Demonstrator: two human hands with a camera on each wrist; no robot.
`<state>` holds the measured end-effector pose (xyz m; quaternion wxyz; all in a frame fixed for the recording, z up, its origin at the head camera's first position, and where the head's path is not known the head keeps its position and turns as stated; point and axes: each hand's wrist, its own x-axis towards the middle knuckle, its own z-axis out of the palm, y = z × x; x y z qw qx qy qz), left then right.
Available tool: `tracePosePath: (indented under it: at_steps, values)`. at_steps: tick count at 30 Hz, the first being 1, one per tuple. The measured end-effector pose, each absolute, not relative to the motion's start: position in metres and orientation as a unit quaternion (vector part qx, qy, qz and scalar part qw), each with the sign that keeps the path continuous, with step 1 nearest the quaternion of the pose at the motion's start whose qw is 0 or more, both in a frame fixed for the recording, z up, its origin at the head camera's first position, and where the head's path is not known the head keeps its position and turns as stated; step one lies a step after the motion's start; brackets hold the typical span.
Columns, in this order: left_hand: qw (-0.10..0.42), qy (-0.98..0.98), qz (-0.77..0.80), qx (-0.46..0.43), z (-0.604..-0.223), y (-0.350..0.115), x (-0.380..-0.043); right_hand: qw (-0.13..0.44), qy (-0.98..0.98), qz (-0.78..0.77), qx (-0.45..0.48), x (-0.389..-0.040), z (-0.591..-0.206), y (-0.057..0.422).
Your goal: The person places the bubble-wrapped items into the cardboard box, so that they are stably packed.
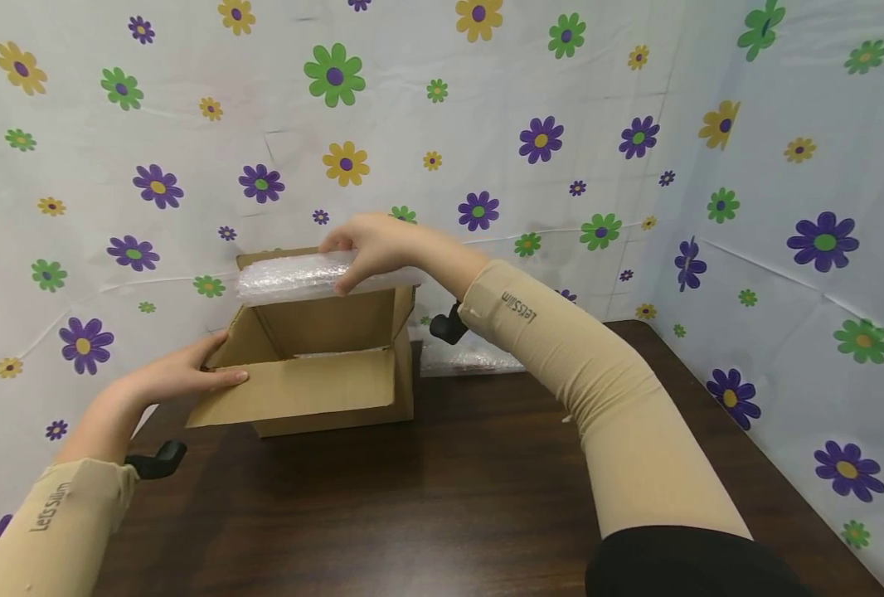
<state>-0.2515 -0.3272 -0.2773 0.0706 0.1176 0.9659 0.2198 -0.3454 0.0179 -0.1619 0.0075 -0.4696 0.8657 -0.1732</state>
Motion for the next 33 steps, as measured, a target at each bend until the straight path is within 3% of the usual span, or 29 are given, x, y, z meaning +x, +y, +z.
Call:
tracePosePath:
  at_steps: [14,33]
  values:
    - [0.067,0.964,0.225,0.121,-0.278,-0.328,-0.253,0.012,0.874,-0.172,-0.454,-0.351,-0.169,-0.023]
    - [0.062,0.963,0.231,0.124,-0.279,-0.328,-0.252,0.069,0.883,-0.184,-0.427,-0.362,-0.209,-0.059]
